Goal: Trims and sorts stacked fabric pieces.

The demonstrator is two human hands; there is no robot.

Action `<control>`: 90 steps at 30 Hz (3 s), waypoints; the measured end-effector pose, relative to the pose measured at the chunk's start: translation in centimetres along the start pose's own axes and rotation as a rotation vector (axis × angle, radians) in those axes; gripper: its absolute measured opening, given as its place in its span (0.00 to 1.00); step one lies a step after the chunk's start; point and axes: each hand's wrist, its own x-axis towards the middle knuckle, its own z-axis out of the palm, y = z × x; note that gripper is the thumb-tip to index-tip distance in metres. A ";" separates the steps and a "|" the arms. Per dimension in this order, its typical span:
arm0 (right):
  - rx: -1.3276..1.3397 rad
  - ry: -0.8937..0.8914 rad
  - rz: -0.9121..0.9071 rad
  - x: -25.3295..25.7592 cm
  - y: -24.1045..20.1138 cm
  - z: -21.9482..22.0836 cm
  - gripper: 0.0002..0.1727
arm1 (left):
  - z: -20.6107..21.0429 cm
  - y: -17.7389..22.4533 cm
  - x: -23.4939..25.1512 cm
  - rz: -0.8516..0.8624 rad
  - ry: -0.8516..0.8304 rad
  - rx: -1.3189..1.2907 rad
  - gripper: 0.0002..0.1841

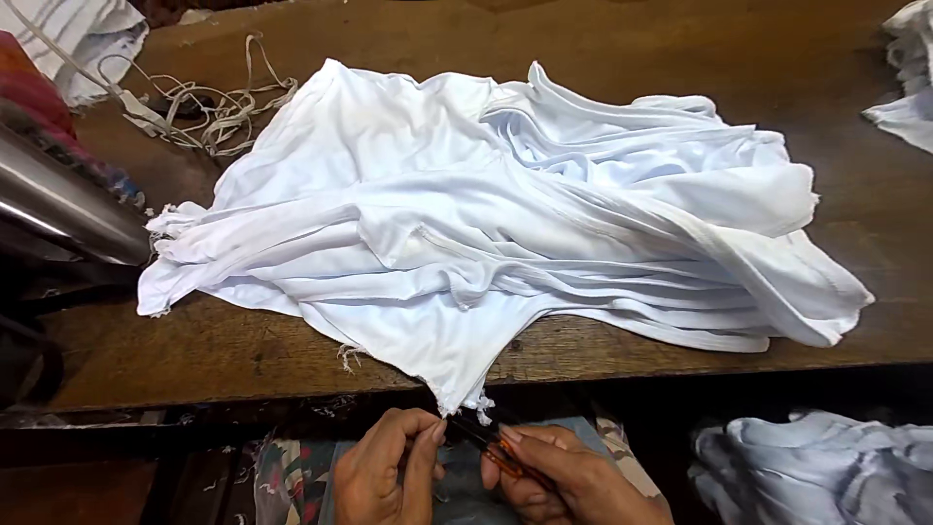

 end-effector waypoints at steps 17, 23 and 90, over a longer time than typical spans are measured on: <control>-0.031 0.162 -0.048 0.5 -0.2 2.4 0.24 | 0.6 0.8 -0.6 -0.032 -0.038 0.010 0.05; -0.019 0.213 -0.050 0.2 0.2 2.4 0.25 | 0.6 1.2 -0.6 -0.154 -0.042 -0.134 0.02; -0.785 0.121 -0.387 -0.6 -1.6 1.8 0.25 | -5.6 0.0 1.1 -0.004 0.070 0.401 0.09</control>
